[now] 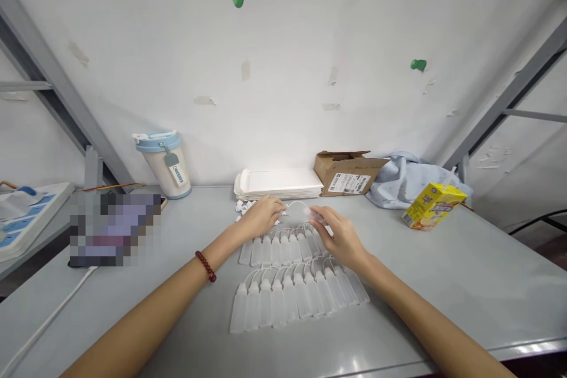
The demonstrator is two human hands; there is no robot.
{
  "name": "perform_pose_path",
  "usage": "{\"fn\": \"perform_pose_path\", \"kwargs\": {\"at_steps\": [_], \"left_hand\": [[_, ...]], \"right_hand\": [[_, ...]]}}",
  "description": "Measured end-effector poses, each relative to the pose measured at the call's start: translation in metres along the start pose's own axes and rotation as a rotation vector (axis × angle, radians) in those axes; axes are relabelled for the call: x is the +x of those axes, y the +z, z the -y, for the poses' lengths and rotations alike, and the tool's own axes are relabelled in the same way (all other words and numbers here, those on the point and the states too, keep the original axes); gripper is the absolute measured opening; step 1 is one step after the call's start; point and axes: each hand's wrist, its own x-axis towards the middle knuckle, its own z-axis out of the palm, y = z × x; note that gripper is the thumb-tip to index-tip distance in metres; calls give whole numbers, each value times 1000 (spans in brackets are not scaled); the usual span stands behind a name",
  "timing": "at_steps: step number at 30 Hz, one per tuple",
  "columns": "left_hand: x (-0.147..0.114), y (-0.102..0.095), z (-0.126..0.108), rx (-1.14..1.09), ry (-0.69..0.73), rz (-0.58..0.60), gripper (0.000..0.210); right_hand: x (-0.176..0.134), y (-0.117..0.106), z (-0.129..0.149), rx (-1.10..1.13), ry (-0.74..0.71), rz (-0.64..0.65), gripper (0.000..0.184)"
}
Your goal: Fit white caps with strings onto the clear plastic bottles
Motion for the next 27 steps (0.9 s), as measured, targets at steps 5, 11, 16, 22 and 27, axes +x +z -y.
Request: {"fn": "perform_pose_path", "kwargs": {"at_steps": [5, 11, 16, 22, 27], "left_hand": [[4, 4, 0, -27, -46, 1, 21], [4, 8, -3, -126, -175, -67, 19], [5, -1, -16, -345, -279, -121, 27], [-3, -17, -44, -732, -292, 6, 33], [-9, -16, -53, -1154, -344, 9, 29]], "right_hand": [[-1, 3, 4, 25, 25, 9, 21], [0, 2, 9, 27, 9, -8, 21], [1, 0, 9, 17, 13, -35, 20], [0, 1, 9, 65, 58, -35, 21], [1, 0, 15, 157, 165, -2, 21]]}}
